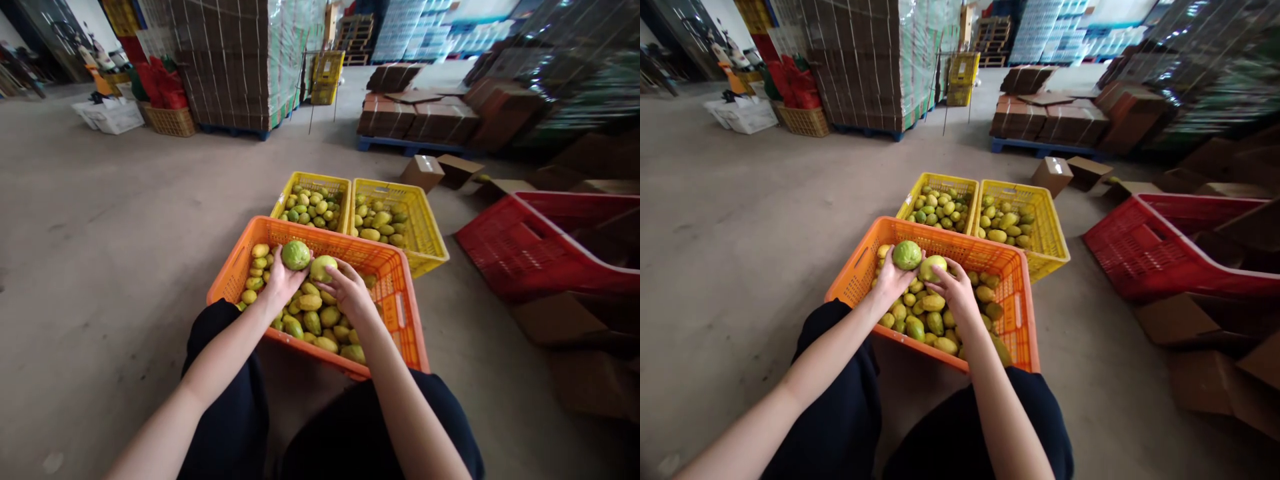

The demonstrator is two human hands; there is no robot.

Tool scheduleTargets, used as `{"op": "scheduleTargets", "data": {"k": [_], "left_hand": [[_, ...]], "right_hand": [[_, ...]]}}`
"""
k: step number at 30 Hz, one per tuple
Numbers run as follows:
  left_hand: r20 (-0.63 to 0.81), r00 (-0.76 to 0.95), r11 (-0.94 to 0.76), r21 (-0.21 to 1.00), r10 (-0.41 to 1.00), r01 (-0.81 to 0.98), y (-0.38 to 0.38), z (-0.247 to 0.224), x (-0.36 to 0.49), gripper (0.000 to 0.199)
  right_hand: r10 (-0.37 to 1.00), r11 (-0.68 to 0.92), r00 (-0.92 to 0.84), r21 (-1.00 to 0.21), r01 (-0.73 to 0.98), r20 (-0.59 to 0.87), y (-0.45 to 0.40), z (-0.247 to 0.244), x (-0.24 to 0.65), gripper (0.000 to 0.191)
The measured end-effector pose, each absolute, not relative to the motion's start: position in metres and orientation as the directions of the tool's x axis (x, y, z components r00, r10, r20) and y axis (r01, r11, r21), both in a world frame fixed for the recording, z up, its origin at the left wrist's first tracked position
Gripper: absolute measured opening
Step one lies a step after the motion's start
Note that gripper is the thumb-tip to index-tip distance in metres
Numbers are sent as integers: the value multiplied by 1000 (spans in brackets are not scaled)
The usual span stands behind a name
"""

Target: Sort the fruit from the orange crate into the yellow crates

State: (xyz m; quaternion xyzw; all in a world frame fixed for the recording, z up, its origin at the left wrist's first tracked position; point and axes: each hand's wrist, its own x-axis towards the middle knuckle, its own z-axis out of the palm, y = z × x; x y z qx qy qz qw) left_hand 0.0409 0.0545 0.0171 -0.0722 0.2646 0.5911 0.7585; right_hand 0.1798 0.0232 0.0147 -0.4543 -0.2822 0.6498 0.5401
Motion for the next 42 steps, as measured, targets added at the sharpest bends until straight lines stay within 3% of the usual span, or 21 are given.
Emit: {"op": "scheduleTargets", "data": {"k": [10,18,24,29,33,37,42], "left_hand": [[-535,166,316,200,828,-928,53,18,44,38],[-422,215,298,143,881,-944,41,22,44,30],[-395,271,340,115,878,-933,34,22,46,12],[-365,215,313,233,906,-921,33,15,52,13],[-269,219,309,363,938,-879,32,8,54,26],[-209,301,360,379,931,-852,30,8,55,43],[-248,303,384,413,920,-826,26,9,55,42]], "right_hand": [[865,-448,-64,-710,-543,-498,29,8,179,15],[891,-406,-78,-709,-577,-446,22,18,176,23],[979,-126,88,-879,-461,-187,18,19,171,33],[973,101,219,-989,-111,74,13,11,169,41],[943,210,231,-967,146,240,11,3,165,53],[921,327,99,-885,333,377,12,-8,165,62],[881,462,-108,-790,403,460,10,-11,166,74]]}}
